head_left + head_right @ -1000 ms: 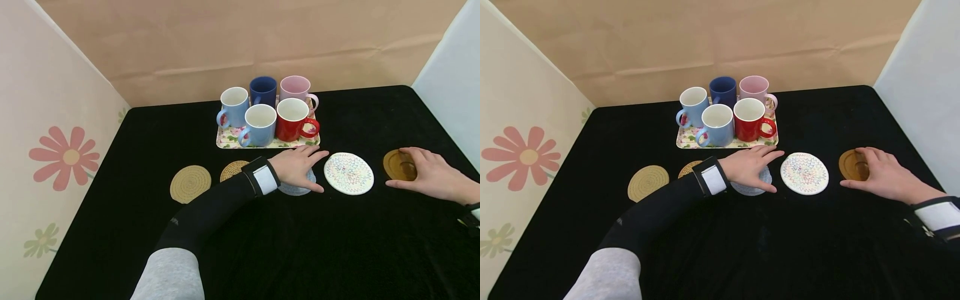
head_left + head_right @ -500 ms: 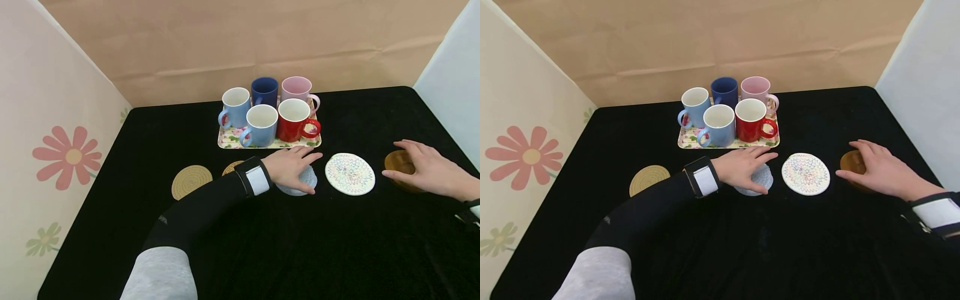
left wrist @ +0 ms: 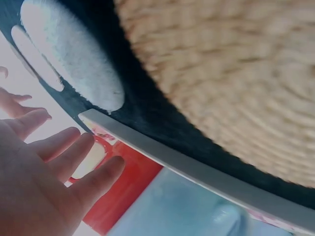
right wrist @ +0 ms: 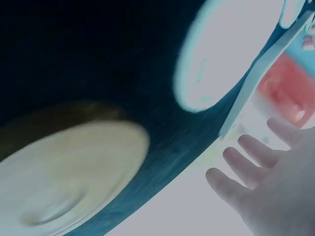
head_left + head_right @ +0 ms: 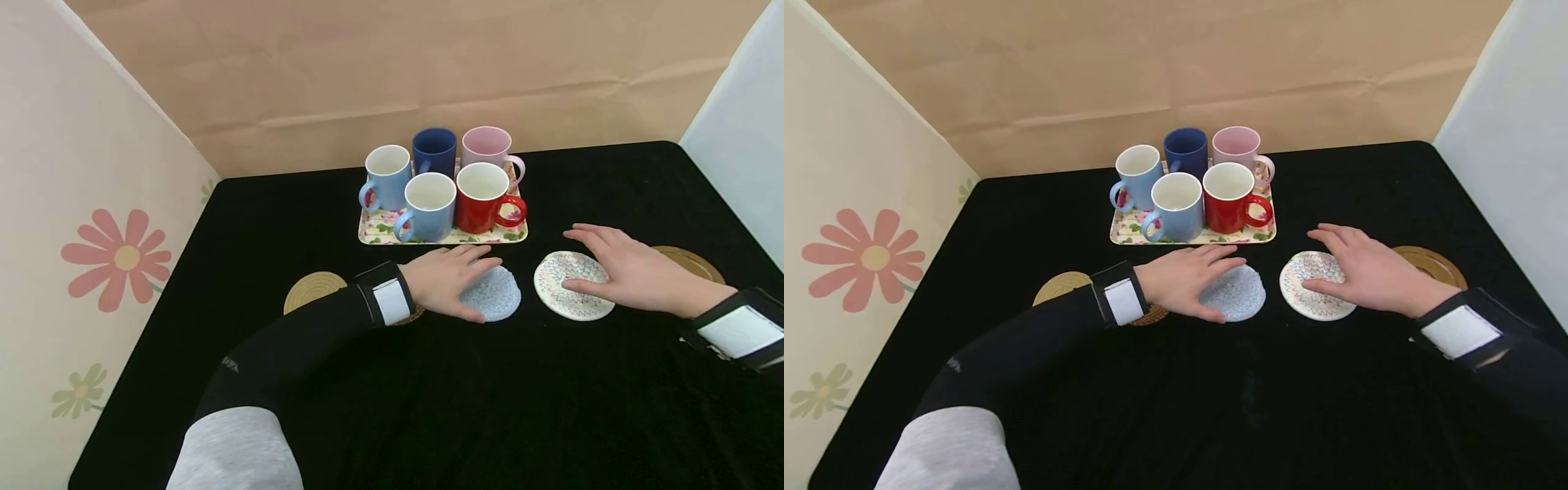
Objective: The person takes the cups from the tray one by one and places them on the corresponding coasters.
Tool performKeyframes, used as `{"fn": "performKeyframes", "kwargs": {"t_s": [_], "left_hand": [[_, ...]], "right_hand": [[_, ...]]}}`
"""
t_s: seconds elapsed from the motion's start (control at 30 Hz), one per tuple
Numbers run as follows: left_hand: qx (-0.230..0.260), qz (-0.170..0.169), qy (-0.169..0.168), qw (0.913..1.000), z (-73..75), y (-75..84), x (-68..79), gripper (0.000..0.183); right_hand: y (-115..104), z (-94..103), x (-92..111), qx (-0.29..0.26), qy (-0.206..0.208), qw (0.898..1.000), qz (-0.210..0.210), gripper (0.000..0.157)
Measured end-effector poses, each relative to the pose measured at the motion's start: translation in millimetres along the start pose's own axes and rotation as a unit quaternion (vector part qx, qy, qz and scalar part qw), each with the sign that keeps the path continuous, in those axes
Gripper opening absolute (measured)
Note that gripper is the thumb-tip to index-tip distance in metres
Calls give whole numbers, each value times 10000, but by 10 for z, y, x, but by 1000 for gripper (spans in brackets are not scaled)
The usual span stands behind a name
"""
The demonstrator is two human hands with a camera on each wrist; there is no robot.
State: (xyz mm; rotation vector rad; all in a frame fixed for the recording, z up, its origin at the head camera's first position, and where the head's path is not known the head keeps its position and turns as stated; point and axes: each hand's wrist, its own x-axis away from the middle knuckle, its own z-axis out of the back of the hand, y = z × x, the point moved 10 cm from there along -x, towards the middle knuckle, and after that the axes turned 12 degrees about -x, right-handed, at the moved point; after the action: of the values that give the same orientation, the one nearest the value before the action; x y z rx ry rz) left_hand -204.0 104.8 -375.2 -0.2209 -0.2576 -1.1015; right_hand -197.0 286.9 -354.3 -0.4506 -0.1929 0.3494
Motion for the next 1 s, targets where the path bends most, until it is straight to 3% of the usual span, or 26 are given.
{"fn": "performKeyframes", "kwargs": {"t_s": [0.23,0.43,0.73,1.0], "left_hand": [[122,-57,141,9998,-74,-92,245,94],[314,7,267,9991,-146,-184,411,94],[756,323,488,9954,-212,-415,710,89],[1113,956,807,9859,-301,-796,1021,86]], "right_hand": [[-364,-166,-135,79,-91,9983,573,84],[-522,-272,-209,-15,-142,9972,732,82],[-593,-314,-348,59,-58,9951,980,78],[-526,-276,-454,337,-12,9944,1003,71]]}}
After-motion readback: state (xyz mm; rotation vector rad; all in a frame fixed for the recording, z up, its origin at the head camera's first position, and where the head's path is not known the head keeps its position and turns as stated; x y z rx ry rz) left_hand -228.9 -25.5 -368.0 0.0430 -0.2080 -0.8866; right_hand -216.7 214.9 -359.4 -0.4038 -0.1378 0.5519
